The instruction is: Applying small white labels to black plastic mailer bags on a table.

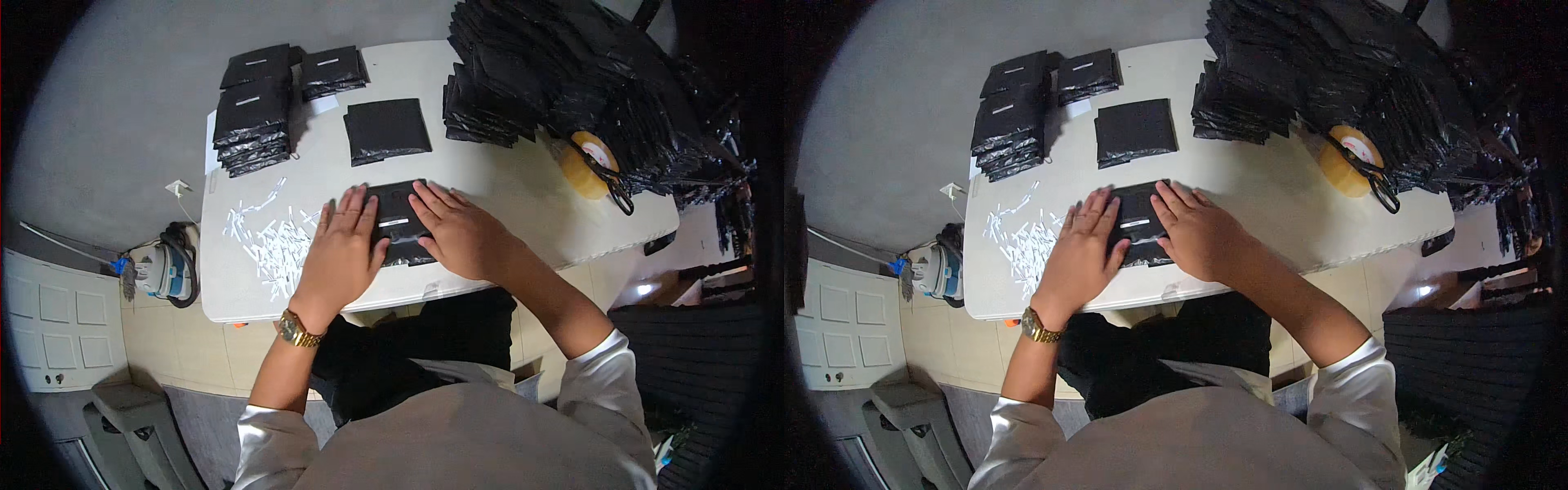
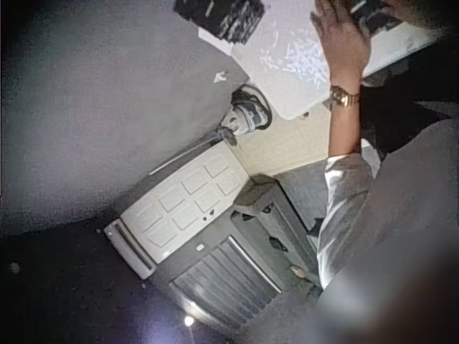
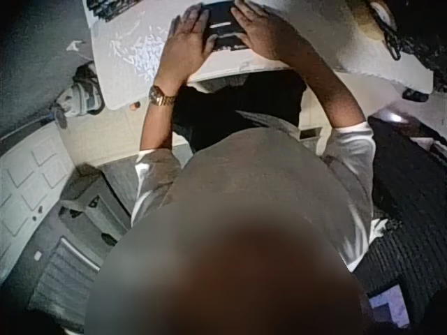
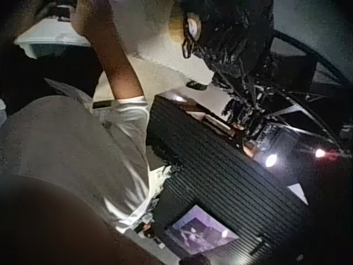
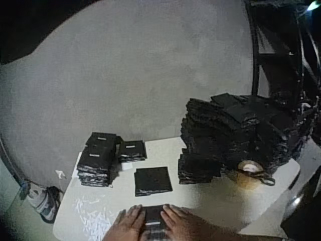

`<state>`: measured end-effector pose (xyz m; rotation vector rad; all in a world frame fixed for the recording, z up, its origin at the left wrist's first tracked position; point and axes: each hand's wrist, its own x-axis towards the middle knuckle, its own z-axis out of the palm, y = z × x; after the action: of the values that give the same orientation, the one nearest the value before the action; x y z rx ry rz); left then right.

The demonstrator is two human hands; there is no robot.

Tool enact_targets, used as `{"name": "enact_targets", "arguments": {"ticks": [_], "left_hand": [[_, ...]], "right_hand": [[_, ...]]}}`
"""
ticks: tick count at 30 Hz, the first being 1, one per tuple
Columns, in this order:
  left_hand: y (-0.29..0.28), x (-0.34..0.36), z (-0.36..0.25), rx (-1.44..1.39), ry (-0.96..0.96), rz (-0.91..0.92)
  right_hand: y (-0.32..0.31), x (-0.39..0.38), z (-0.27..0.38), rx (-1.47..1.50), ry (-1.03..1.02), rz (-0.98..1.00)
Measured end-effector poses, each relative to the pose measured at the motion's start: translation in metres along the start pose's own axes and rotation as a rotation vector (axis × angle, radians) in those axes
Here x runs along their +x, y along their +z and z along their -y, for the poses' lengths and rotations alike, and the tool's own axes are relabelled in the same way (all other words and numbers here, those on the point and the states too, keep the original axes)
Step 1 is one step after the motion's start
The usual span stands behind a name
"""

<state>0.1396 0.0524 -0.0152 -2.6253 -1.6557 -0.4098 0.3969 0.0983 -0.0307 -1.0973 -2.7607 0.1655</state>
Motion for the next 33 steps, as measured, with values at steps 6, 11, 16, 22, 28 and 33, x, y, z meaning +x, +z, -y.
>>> {"name": "enact_targets", "arguments": {"ticks": [6,11,16,22,28,33], "left_hand": [[-0.023,0.003,-0.002,-0.315,-0.365,-0.125],[-0.015,0.01,-0.002,-0.485,-0.399,-0.122],[-0.014,0.018,0.006,-0.849,-0.409,-0.247],[-0.049,0.049,0.028,-1.179,-0.372,-0.452],[-0.044,0.099,0.056,-1.205,-0.391,-0.611],[-0.034,0.129,0.082,-1.211,-0.417,-0.683]], "right_hand": [[-0.027,0.001,0.006,0.384,0.249,-0.044],[-0.016,0.009,0.013,0.462,0.296,-0.132],[-0.024,0.017,0.007,0.701,0.323,-0.109],[-0.034,0.054,0.005,1.14,0.407,-0.474],[-0.036,0.123,-0.023,1.381,0.322,-0.431],[-0.037,0.212,-0.072,1.388,0.307,-0.541]]}}
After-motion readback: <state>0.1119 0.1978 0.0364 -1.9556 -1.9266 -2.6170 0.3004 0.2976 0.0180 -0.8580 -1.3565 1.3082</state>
